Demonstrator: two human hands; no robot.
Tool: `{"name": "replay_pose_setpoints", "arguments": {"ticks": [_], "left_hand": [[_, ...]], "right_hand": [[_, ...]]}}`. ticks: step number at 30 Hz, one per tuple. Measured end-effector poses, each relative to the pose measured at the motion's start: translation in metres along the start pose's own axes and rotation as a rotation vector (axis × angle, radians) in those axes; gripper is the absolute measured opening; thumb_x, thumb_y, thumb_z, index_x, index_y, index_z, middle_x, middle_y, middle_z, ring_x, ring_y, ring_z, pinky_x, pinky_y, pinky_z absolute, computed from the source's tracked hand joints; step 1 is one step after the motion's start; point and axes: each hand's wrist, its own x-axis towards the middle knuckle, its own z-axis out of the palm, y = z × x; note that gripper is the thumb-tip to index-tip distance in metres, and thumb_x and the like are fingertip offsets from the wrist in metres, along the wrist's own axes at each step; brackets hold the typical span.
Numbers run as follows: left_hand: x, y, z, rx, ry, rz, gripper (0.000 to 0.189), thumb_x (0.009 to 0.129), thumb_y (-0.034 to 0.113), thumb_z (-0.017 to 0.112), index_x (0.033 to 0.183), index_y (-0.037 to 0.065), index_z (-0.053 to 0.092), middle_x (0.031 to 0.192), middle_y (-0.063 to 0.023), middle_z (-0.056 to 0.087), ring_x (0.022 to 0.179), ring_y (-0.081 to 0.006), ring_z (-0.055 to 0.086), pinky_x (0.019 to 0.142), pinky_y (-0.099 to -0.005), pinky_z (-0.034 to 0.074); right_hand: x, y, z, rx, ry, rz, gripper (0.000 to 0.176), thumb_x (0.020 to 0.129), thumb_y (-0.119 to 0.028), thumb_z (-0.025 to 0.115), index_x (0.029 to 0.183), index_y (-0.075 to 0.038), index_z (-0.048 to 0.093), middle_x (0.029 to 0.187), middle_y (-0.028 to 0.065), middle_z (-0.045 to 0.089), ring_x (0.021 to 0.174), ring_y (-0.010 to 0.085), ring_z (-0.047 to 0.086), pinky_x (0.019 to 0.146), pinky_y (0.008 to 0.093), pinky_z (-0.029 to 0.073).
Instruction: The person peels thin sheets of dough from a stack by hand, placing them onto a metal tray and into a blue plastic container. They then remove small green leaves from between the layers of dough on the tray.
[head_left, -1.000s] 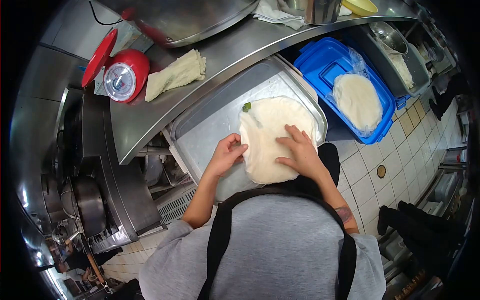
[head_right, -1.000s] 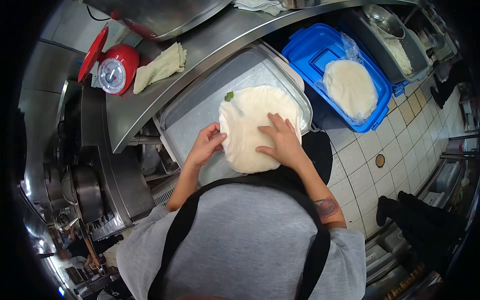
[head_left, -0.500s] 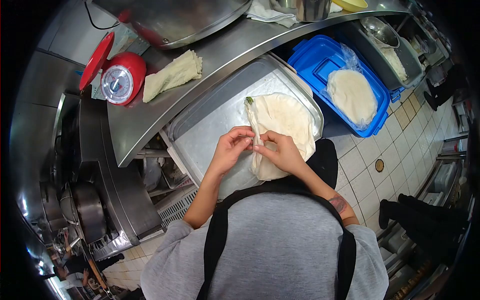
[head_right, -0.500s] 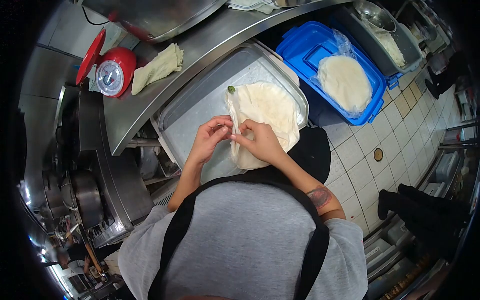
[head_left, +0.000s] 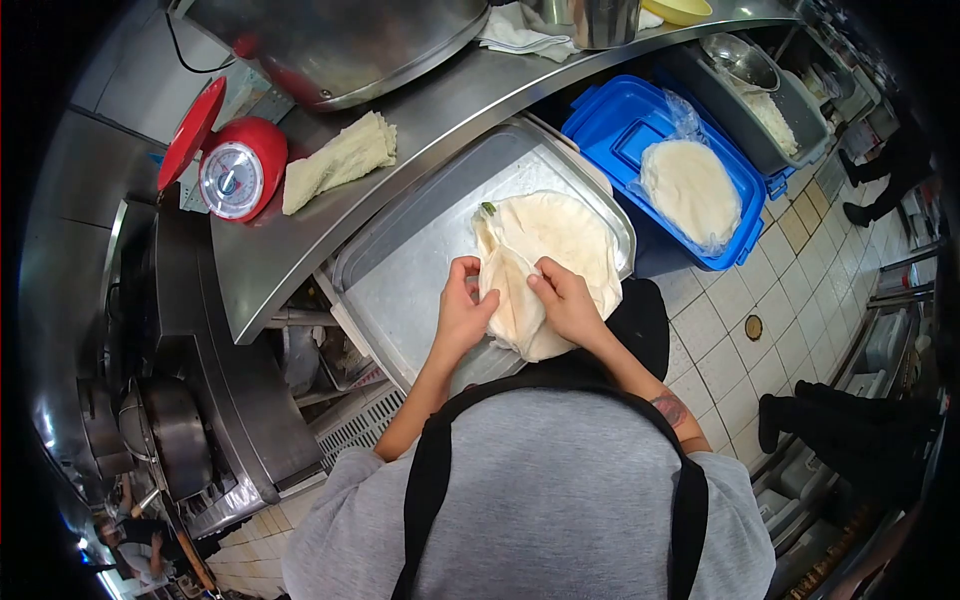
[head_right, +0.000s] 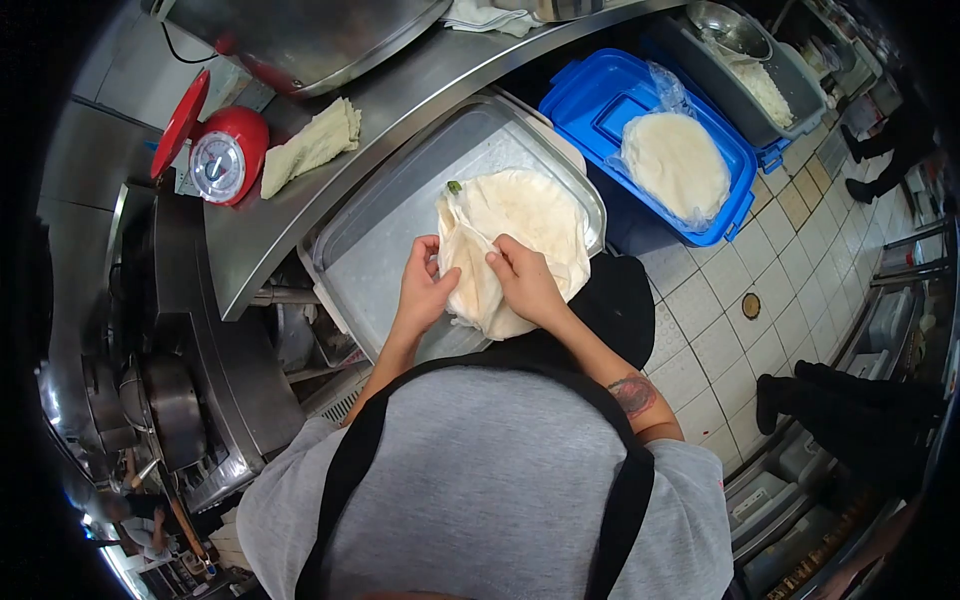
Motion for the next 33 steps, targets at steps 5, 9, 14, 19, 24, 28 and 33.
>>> {"name": "replay_pose_setpoints", "arguments": {"ticks": [5,9,14,19,24,28,33], "left_hand": [[0.003,-0.006,-0.009,0.037,0.010,0.040,0.036,0.073,-0.006,0.057,0.107,-0.001,0.047,0.101,-0.0092,0.056,0.091,-0.0145,0.058,0.079,-0.0267,0.048],[0.009,-0.014,-0.014,0.013,0.015,0.048,0.035,0.071,-0.008,0.055,0.105,-0.002,0.049,0.099,-0.0093,0.058,0.094,-0.0151,0.057,0.084,-0.0270,0.046],[0.012,-0.018,-0.019,-0.054,0.003,-0.005,0.035,0.070,-0.009,0.054,0.104,-0.001,0.050,0.100,-0.0096,0.059,0.094,-0.0155,0.057,0.086,-0.0269,0.045],[0.013,-0.028,-0.023,-0.064,0.015,-0.073,0.039,0.069,-0.006,0.056,0.107,-0.001,0.049,0.103,-0.0113,0.059,0.098,-0.0179,0.056,0.087,-0.0294,0.045],[0.016,-0.028,-0.017,0.332,0.195,0.110,0.046,0.071,0.001,0.063,0.113,-0.002,0.045,0.108,-0.0171,0.055,0.103,-0.0252,0.055,0.091,-0.0346,0.044],[0.018,0.014,0.000,0.799,0.412,0.558,0.035,0.074,0.006,0.066,0.104,-0.003,0.051,0.105,-0.0194,0.053,0.101,-0.0253,0.055,0.084,-0.0359,0.046],[0.025,0.019,0.014,0.449,0.048,0.108,0.021,0.087,0.018,0.062,0.086,-0.002,0.058,0.070,-0.0103,0.058,0.063,-0.0160,0.060,0.055,-0.0309,0.048]], "right_hand": [[0.002,0.010,-0.001,0.081,0.034,0.013,0.018,0.095,-0.016,0.052,0.085,0.000,0.051,0.066,0.0011,0.045,0.065,0.0073,0.040,0.060,0.0250,0.037],[0.004,0.014,-0.011,0.084,0.133,0.015,0.018,0.094,-0.015,0.053,0.086,0.001,0.053,0.060,0.0104,0.047,0.056,0.0141,0.043,0.055,0.0311,0.038],[0.010,0.029,-0.017,0.024,0.298,-0.039,0.018,0.095,-0.014,0.051,0.084,0.001,0.052,0.062,0.0058,0.046,0.059,0.0112,0.041,0.056,0.0286,0.037],[0.012,0.040,-0.018,0.158,0.324,0.039,0.019,0.095,-0.015,0.050,0.082,-0.001,0.050,0.066,-0.0013,0.044,0.064,0.0066,0.039,0.058,0.0245,0.036],[0.006,0.024,-0.018,-0.044,0.239,0.025,0.018,0.094,-0.013,0.052,0.085,0.003,0.053,0.069,0.0152,0.055,0.061,0.0203,0.052,0.059,0.0327,0.042],[0.002,0.015,-0.013,-0.132,0.207,-0.060,0.015,0.092,-0.012,0.053,0.086,0.003,0.055,0.079,0.0201,0.061,0.068,0.0298,0.060,0.064,0.0362,0.046],[0.001,0.018,-0.011,-0.085,0.207,-0.069,0.014,0.090,-0.010,0.055,0.086,0.003,0.056,0.089,0.0194,0.064,0.073,0.0317,0.061,0.068,0.0359,0.048]]}}
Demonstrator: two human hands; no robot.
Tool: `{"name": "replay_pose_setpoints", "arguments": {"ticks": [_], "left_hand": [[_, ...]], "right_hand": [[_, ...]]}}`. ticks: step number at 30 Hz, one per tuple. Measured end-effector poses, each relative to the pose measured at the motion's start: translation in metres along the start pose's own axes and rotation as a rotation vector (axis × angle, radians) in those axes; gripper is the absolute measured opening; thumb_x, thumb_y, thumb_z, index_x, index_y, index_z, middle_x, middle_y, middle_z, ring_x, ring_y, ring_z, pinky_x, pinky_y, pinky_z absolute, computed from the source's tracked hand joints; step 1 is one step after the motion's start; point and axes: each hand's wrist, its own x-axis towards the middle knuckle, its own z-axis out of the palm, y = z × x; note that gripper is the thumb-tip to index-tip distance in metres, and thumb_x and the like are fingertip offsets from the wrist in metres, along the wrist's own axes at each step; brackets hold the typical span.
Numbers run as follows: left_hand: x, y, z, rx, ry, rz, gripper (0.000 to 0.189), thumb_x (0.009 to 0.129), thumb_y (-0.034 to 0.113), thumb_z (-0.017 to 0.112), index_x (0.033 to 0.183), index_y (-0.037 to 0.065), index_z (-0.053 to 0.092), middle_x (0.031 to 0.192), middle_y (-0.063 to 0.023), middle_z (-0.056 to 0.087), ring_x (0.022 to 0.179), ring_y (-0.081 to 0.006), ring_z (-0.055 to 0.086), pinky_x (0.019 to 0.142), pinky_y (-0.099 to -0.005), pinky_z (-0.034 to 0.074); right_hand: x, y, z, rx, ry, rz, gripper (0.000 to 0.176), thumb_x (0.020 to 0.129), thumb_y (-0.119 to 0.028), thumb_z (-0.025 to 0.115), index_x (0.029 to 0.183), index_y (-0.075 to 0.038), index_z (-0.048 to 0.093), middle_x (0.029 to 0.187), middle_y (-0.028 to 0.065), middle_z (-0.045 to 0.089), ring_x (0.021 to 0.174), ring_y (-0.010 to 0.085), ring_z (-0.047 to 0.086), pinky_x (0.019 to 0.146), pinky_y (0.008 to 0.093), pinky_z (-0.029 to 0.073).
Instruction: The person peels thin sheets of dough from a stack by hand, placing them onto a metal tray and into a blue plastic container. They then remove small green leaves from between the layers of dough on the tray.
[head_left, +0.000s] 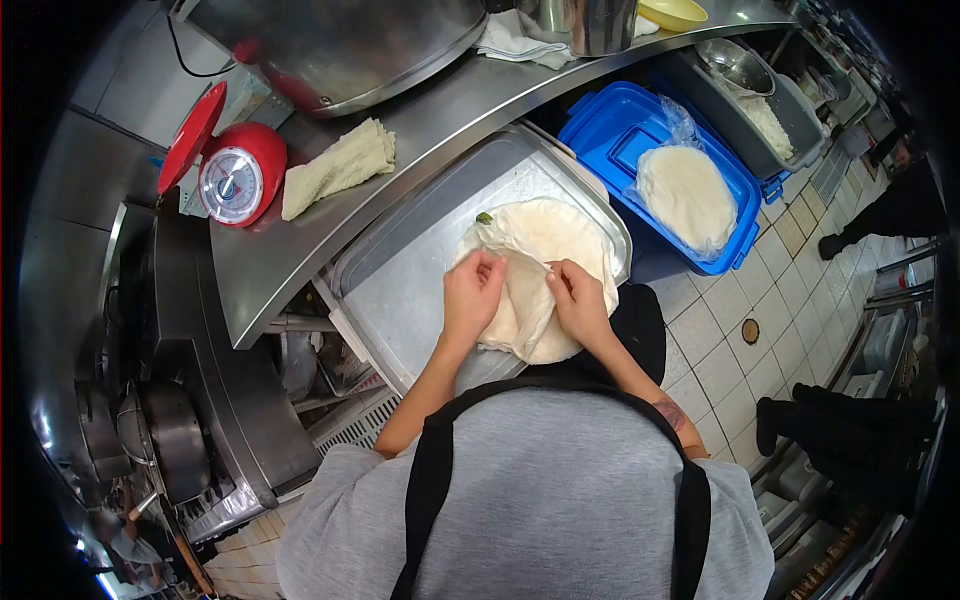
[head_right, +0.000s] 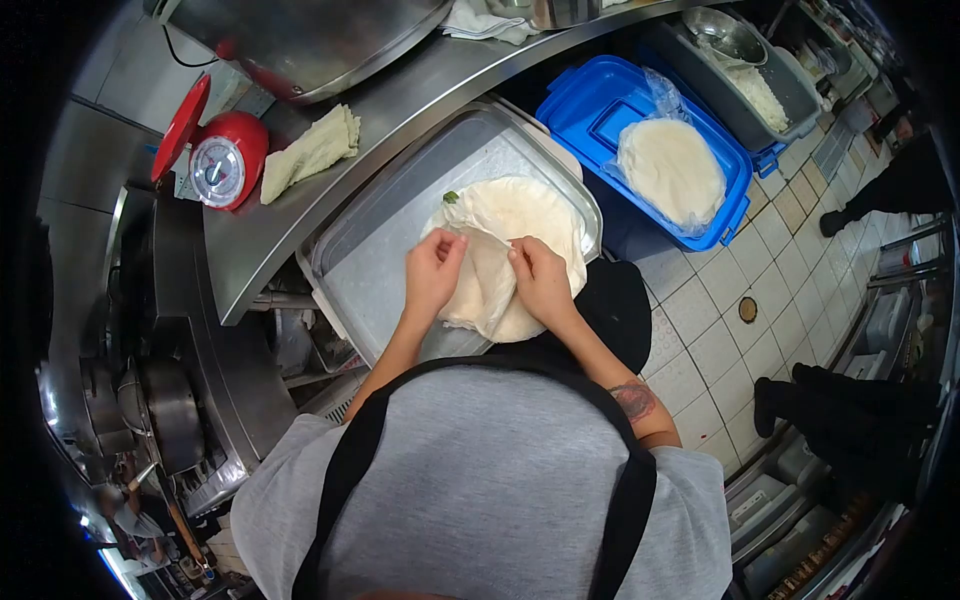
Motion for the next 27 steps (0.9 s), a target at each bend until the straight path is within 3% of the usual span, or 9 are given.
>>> {"name": "replay_pose_setpoints", "arguments": {"ticks": [3,6,8,14,17,21,24,27], "left_hand": [[0.008,-0.025,0.020,-0.426,-0.103,-0.295,0.035,0.096,0.032,0.052,0.081,0.000,0.057,0.055,-0.0034,0.053,0.045,-0.0116,0.052,0.044,-0.0265,0.044],[0.015,-0.035,0.020,-0.577,-0.127,-0.449,0.042,0.099,0.038,0.045,0.076,0.003,0.055,0.058,-0.0029,0.055,0.046,-0.0101,0.052,0.043,-0.0244,0.042],[0.018,-0.035,0.019,-0.586,-0.131,-0.461,0.039,0.098,0.035,0.046,0.075,0.005,0.054,0.059,-0.0028,0.055,0.045,-0.0097,0.050,0.042,-0.0240,0.040],[0.019,-0.031,0.020,-0.569,-0.121,-0.391,0.030,0.096,0.024,0.047,0.073,0.005,0.054,0.060,-0.0011,0.053,0.045,-0.0087,0.046,0.041,-0.0244,0.037],[0.020,-0.026,0.022,-0.574,-0.120,-0.346,0.027,0.095,0.022,0.046,0.074,0.007,0.054,0.061,0.0008,0.051,0.045,-0.0076,0.043,0.042,-0.0225,0.037],[0.019,-0.038,0.025,-0.536,-0.156,-0.274,0.025,0.095,0.019,0.045,0.075,0.007,0.054,0.061,0.0012,0.051,0.045,-0.0074,0.044,0.044,-0.0215,0.038],[0.018,-0.050,0.018,-0.581,-0.196,-0.284,0.025,0.094,0.018,0.045,0.074,0.007,0.054,0.060,-0.0002,0.052,0.045,-0.0090,0.049,0.044,-0.0224,0.041],[0.017,-0.054,0.013,-0.699,-0.209,-0.390,0.025,0.093,0.017,0.045,0.072,0.006,0.053,0.057,-0.0017,0.052,0.045,-0.0104,0.052,0.042,-0.0227,0.042]], "right_hand": [[-0.001,0.005,0.001,0.062,-0.042,-0.001,0.015,0.090,-0.011,0.056,0.090,0.003,0.059,0.091,0.0180,0.065,0.075,0.0309,0.062,0.069,0.0348,0.048],[0.000,0.008,0.000,0.077,-0.136,-0.063,0.019,0.089,-0.015,0.058,0.095,0.003,0.061,0.093,0.0174,0.065,0.077,0.0297,0.063,0.071,0.0339,0.049],[0.006,0.004,-0.007,0.005,-0.255,-0.110,0.023,0.089,-0.019,0.059,0.098,0.002,0.062,0.093,0.0181,0.065,0.079,0.0296,0.063,0.072,0.0341,0.050],[0.042,-0.042,-0.003,-0.068,-0.250,-0.098,0.032,0.090,-0.024,0.062,0.104,0.005,0.060,0.096,0.0190,0.066,0.086,0.0289,0.067,0.077,0.0351,0.053],[0.066,-0.039,0.019,-0.077,-0.246,-0.072,0.040,0.089,-0.030,0.062,0.105,0.006,0.060,0.091,0.0215,0.067,0.080,0.0318,0.068,0.073,0.0370,0.054],[0.093,-0.025,0.035,-0.413,-0.407,-0.057,0.044,0.088,-0.035,0.060,0.096,0.009,0.063,0.086,0.0259,0.067,0.074,0.0332,0.068,0.067,0.0398,0.053],[0.091,-0.013,0.041,-0.268,-0.327,0.017,0.037,0.089,-0.028,0.059,0.090,0.009,0.064,0.079,0.0202,0.067,0.066,0.0264,0.066,0.061,0.0363,0.051],[0.086,0.008,0.044,0.198,-0.330,0.345,0.030,0.091,-0.022,0.057,0.089,0.006,0.065,0.072,0.0100,0.064,0.059,0.0161,0.060,0.056,0.0299,0.048]]}}
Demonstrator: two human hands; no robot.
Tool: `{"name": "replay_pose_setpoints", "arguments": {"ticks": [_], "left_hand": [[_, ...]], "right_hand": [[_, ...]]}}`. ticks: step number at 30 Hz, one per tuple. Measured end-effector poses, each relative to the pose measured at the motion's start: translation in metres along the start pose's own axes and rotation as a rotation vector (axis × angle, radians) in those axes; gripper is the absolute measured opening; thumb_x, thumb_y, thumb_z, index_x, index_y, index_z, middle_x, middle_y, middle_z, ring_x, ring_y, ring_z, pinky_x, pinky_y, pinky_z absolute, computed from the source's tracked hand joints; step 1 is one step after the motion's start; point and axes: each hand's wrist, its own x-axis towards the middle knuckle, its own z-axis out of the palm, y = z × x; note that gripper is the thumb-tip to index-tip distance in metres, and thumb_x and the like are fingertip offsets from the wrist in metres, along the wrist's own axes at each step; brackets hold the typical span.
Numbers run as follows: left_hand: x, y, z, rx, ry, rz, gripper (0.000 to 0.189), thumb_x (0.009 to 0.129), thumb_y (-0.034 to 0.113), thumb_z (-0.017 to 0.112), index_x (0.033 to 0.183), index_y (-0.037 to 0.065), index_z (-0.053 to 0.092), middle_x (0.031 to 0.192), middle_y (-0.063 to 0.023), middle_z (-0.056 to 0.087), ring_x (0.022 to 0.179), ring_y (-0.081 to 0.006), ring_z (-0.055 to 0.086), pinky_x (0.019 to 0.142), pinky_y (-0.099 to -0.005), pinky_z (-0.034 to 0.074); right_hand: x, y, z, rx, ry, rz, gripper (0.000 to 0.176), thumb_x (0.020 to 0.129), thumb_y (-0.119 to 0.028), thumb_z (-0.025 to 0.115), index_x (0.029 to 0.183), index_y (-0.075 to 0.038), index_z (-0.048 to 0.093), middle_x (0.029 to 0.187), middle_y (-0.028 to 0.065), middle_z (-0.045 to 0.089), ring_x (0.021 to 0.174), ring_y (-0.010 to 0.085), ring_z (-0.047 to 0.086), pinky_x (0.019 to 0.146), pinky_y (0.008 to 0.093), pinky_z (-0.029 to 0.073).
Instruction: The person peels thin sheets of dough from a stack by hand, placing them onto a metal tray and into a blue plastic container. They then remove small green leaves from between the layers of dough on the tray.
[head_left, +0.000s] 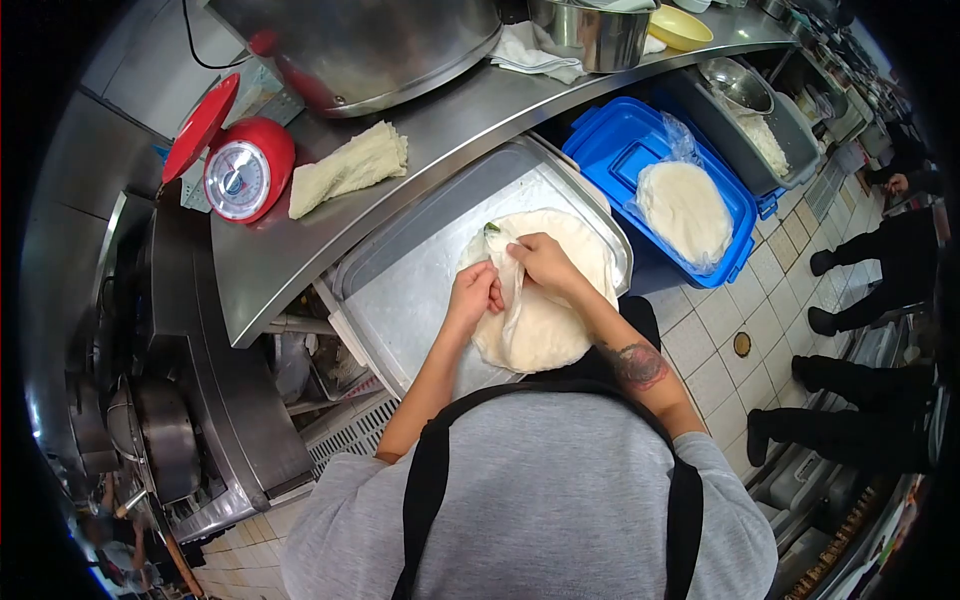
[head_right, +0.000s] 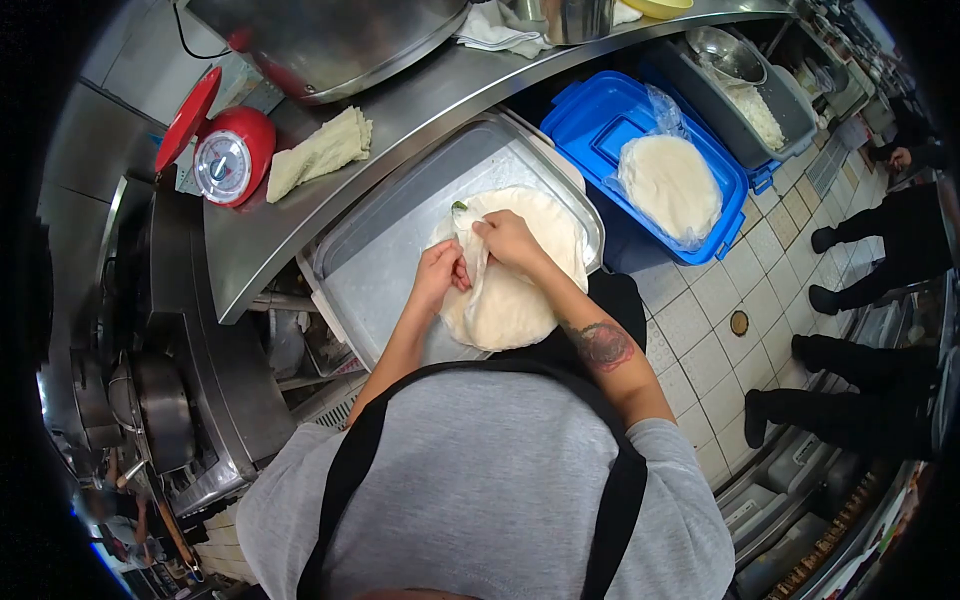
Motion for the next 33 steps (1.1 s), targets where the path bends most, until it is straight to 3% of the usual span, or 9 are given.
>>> {"name": "replay_pose_setpoints", "arguments": {"ticks": [4,10,15,18,22,24,27,33], "left_hand": [[-0.003,0.014,0.005,-0.119,0.064,-0.006,0.026,0.092,0.022,0.051,0.070,0.007,0.050,0.055,-0.0024,0.051,0.041,-0.0116,0.051,0.037,-0.0246,0.042],[-0.001,0.018,0.019,0.460,0.178,0.138,0.028,0.084,0.019,0.063,0.067,0.006,0.046,0.052,-0.0025,0.051,0.037,-0.0113,0.050,0.034,-0.0257,0.039],[0.008,0.004,0.006,0.373,0.108,0.141,0.027,0.085,0.015,0.060,0.066,0.005,0.044,0.053,-0.0033,0.053,0.038,-0.0110,0.051,0.035,-0.0254,0.040],[0.010,-0.006,-0.001,0.265,0.073,0.170,0.017,0.087,0.008,0.053,0.072,0.005,0.046,0.056,-0.0038,0.054,0.039,-0.0106,0.051,0.035,-0.0240,0.042],[0.005,-0.005,-0.001,-0.036,0.081,0.140,0.010,0.089,0.004,0.047,0.079,0.004,0.048,0.060,-0.0056,0.056,0.041,-0.0123,0.053,0.038,-0.0245,0.047],[0.005,-0.005,-0.001,-0.054,0.107,0.138,0.009,0.089,0.005,0.047,0.080,0.004,0.048,0.061,-0.0062,0.057,0.042,-0.0131,0.054,0.039,-0.0253,0.049],[0.005,-0.004,-0.003,-0.064,0.140,0.118,0.010,0.089,0.005,0.047,0.080,0.004,0.048,0.062,-0.0070,0.057,0.044,-0.0136,0.055,0.039,-0.0259,0.049],[0.003,-0.002,0.000,-0.085,0.166,0.094,0.007,0.088,0.005,0.049,0.081,0.004,0.048,0.064,-0.0072,0.057,0.046,-0.0147,0.056,0.042,-0.0267,0.050]], "right_hand": [[-0.014,0.005,-0.004,0.028,-0.028,-0.042,0.021,0.091,-0.015,0.058,0.094,0.004,0.064,0.074,0.0030,0.060,0.062,0.0093,0.054,0.055,0.0244,0.046],[-0.007,0.015,-0.012,-0.078,-0.132,-0.135,0.023,0.084,-0.013,0.065,0.100,0.003,0.063,0.080,0.0038,0.062,0.067,0.0089,0.056,0.058,0.0234,0.046],[-0.014,0.002,-0.010,-0.239,-0.104,-0.124,0.024,0.082,-0.012,0.067,0.099,0.003,0.063,0.083,0.0053,0.064,0.069,0.0091,0.058,0.059,0.0242,0.047],[-0.015,0.004,-0.007,-0.098,-0.085,-0.072,0.023,0.083,-0.013,0.066,0.099,0.003,0.062,0.080,0.0045,0.063,0.068,0.0100,0.058,0.058,0.0250,0.047],[-0.009,0.018,-0.007,-0.028,-0.088,-0.091,0.025,0.089,-0.010,0.060,0.110,0.003,0.056,0.087,0.0062,0.062,0.076,0.0112,0.059,0.064,0.0254,0.049],[-0.005,0.030,-0.006,0.158,-0.123,-0.098,0.027,0.092,-0.007,0.056,0.116,0.004,0.052,0.094,0.0078,0.062,0.083,0.0123,0.060,0.071,0.0260,0.051],[-0.004,0.035,-0.009,0.410,-0.153,-0.061,0.026,0.092,-0.009,0.055,0.115,0.002,0.052,0.099,0.0092,0.064,0.084,0.0168,0.064,0.069,0.0295,0.053],[-0.017,0.017,-0.016,0.621,-0.191,0.011,0.026,0.092,-0.004,0.053,0.117,0.003,0.049,0.105,0.0109,0.061,0.095,0.0196,0.063,0.083,0.0324,0.054]]}}
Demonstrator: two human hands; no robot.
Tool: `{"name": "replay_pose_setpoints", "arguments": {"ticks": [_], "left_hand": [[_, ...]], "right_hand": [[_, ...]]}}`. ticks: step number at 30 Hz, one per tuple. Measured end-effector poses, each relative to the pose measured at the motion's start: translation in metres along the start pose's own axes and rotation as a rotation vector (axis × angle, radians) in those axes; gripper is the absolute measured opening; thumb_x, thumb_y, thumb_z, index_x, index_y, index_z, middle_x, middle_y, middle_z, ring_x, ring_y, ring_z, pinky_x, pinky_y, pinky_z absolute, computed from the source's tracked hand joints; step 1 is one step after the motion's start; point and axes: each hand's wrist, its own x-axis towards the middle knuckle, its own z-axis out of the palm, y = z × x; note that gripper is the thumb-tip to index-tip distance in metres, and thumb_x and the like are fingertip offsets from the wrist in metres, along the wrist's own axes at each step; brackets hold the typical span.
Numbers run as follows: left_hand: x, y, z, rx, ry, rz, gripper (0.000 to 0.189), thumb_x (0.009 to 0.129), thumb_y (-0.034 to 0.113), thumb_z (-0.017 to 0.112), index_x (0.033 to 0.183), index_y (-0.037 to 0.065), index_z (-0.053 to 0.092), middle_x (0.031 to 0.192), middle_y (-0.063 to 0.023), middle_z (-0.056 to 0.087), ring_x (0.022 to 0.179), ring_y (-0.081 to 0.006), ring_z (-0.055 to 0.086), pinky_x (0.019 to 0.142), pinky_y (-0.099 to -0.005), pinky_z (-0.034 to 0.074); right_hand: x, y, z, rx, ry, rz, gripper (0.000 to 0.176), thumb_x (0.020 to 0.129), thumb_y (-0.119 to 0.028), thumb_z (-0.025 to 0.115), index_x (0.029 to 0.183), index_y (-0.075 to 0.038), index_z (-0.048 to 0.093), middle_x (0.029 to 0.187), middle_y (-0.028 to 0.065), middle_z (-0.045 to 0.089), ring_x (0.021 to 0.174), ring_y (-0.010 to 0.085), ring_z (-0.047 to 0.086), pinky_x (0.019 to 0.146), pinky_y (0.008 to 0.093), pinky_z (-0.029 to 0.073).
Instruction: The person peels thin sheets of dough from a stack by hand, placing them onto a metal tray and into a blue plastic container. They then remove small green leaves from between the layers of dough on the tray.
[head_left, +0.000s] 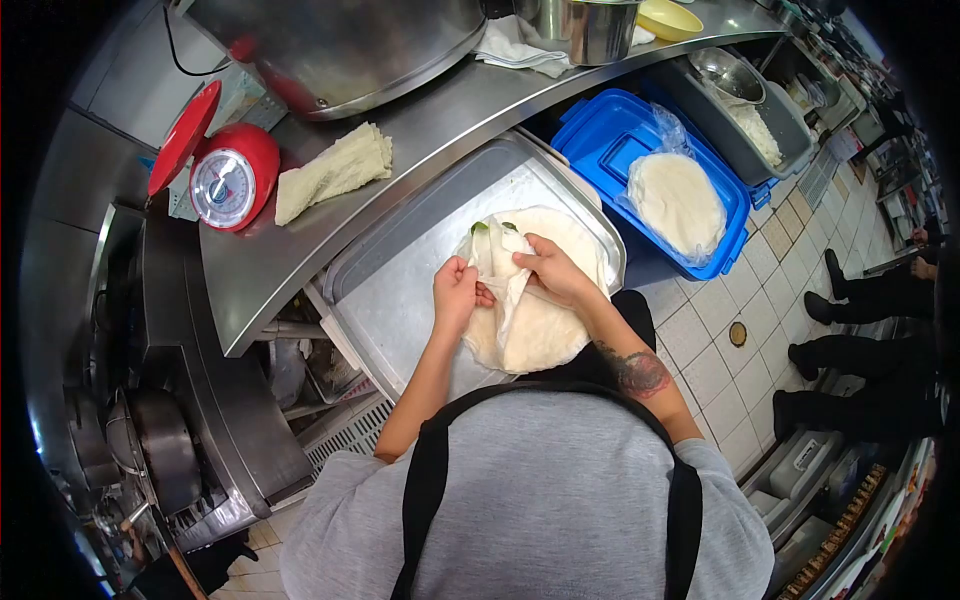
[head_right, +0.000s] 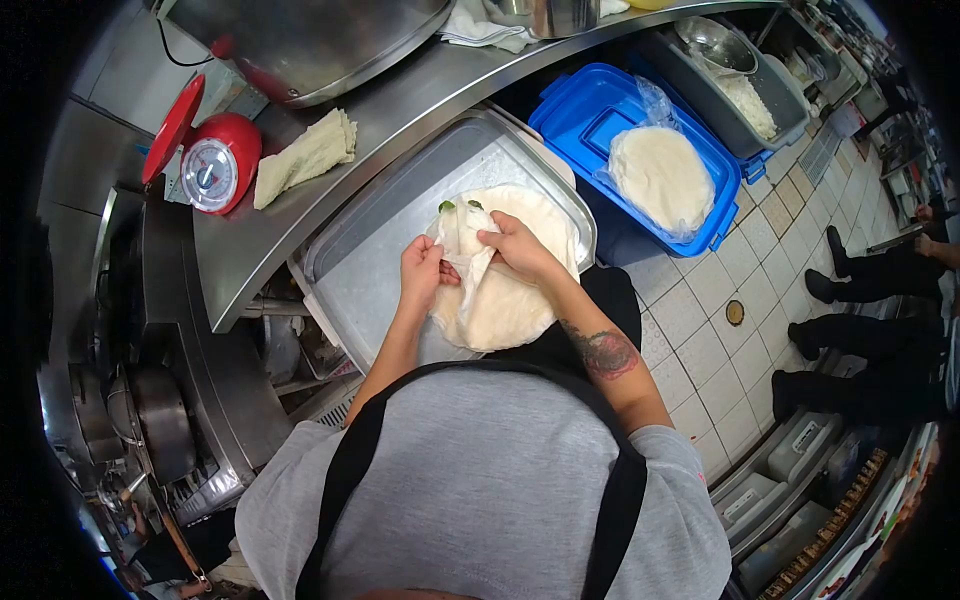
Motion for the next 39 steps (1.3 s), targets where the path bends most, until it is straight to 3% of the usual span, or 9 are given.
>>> {"name": "replay_pose_setpoints", "arguments": {"ticks": [1,7,11,14,22,27,31,36,39], "left_hand": [[-0.001,0.000,0.000,0.004,0.009,0.002,0.005,0.087,0.004,0.051,0.083,0.004,0.049,0.065,-0.0072,0.058,0.048,-0.0150,0.057,0.044,-0.0272,0.050],[-0.030,0.042,0.024,1.015,0.218,1.101,0.018,0.076,0.002,0.065,0.092,0.002,0.057,0.080,-0.0085,0.060,0.065,-0.0218,0.061,0.062,-0.0335,0.049],[-0.029,0.036,0.020,0.798,-0.098,0.547,0.011,0.076,0.005,0.063,0.086,0.003,0.060,0.089,-0.0108,0.061,0.075,-0.0298,0.060,0.072,-0.0425,0.048],[-0.012,0.018,-0.006,1.026,-0.123,0.440,0.008,0.080,0.012,0.060,0.086,0.006,0.060,0.085,-0.0072,0.061,0.077,-0.0280,0.061,0.068,-0.0415,0.047],[-0.020,0.015,-0.014,0.994,-0.129,0.442,0.004,0.081,0.013,0.060,0.085,0.011,0.061,0.086,-0.0019,0.059,0.080,-0.0208,0.062,0.069,-0.0396,0.043],[-0.017,0.014,-0.017,0.977,-0.151,0.425,0.007,0.078,0.012,0.064,0.085,0.011,0.062,0.086,-0.0028,0.059,0.081,-0.0211,0.061,0.070,-0.0410,0.044],[-0.017,0.015,-0.021,0.938,-0.171,0.413,0.010,0.076,0.011,0.067,0.085,0.009,0.063,0.087,-0.0051,0.060,0.083,-0.0229,0.061,0.071,-0.0410,0.046],[-0.034,0.035,0.009,1.078,-0.119,0.580,0.014,0.075,0.010,0.069,0.086,0.006,0.062,0.092,-0.0097,0.060,0.091,-0.0288,0.059,0.077,-0.0402,0.047],[-0.049,0.047,0.050,0.908,-0.229,0.716,0.019,0.076,0.012,0.068,0.092,0.004,0.061,0.100,-0.0127,0.059,0.098,-0.0321,0.058,0.085,-0.0427,0.045]], "right_hand": [[0.002,0.002,-0.002,-0.025,-0.005,-0.009,0.026,0.092,-0.005,0.054,0.116,0.003,0.050,0.104,0.0108,0.061,0.093,0.0192,0.064,0.080,0.0319,0.054],[0.008,0.008,-0.010,-0.584,0.033,-0.103,0.023,0.086,-0.016,0.064,0.099,0.002,0.059,0.083,0.0096,0.065,0.075,0.0140,0.062,0.065,0.0283,0.051],[0.001,0.003,0.002,-0.797,0.077,-0.252,0.023,0.082,-0.019,0.068,0.086,0.002,0.060,0.069,0.0120,0.063,0.065,0.0135,0.060,0.059,0.0295,0.048],[-0.010,-0.006,0.001,-0.934,0.111,-0.321,0.017,0.084,-0.013,0.064,0.089,0.002,0.058,0.069,0.0084,0.061,0.058,0.0115,0.058,0.052,0.0273,0.046],[-0.056,-0.046,-0.002,-0.865,0.264,-0.200,0.017,0.087,-0.008,0.061,0.098,0.003,0.055,0.071,0.0058,0.059,0.053,0.0100,0.058,0.047,0.0259,0.048],[-0.081,-0.058,-0.067,-0.896,0.392,-0.265,0.020,0.086,-0.011,0.063,0.102,0.000,0.057,0.078,0.0008,0.059,0.061,0.0061,0.054,0.050,0.0233,0.045],[-0.117,-0.073,-0.099,-0.729,0.500,-0.307,0.025,0.088,-0.010,0.060,0.108,0.003,0.056,0.095,0.0048,0.062,0.083,0.0097,0.057,0.074,0.0257,0.047],[-0.111,-0.016,-0.115,-0.649,0.660,-0.373,0.028,0.087,-0.014,0.063,0.106,0.005,0.056,0.098,0.0104,0.064,0.086,0.0135,0.060,0.076,0.0279,0.049],[-0.111,-0.018,-0.084,-0.627,0.487,-0.254,0.033,0.088,-0.017,0.064,0.112,0.005,0.056,0.101,0.0117,0.064,0.088,0.0140,0.060,0.079,0.0289,0.049]]}}
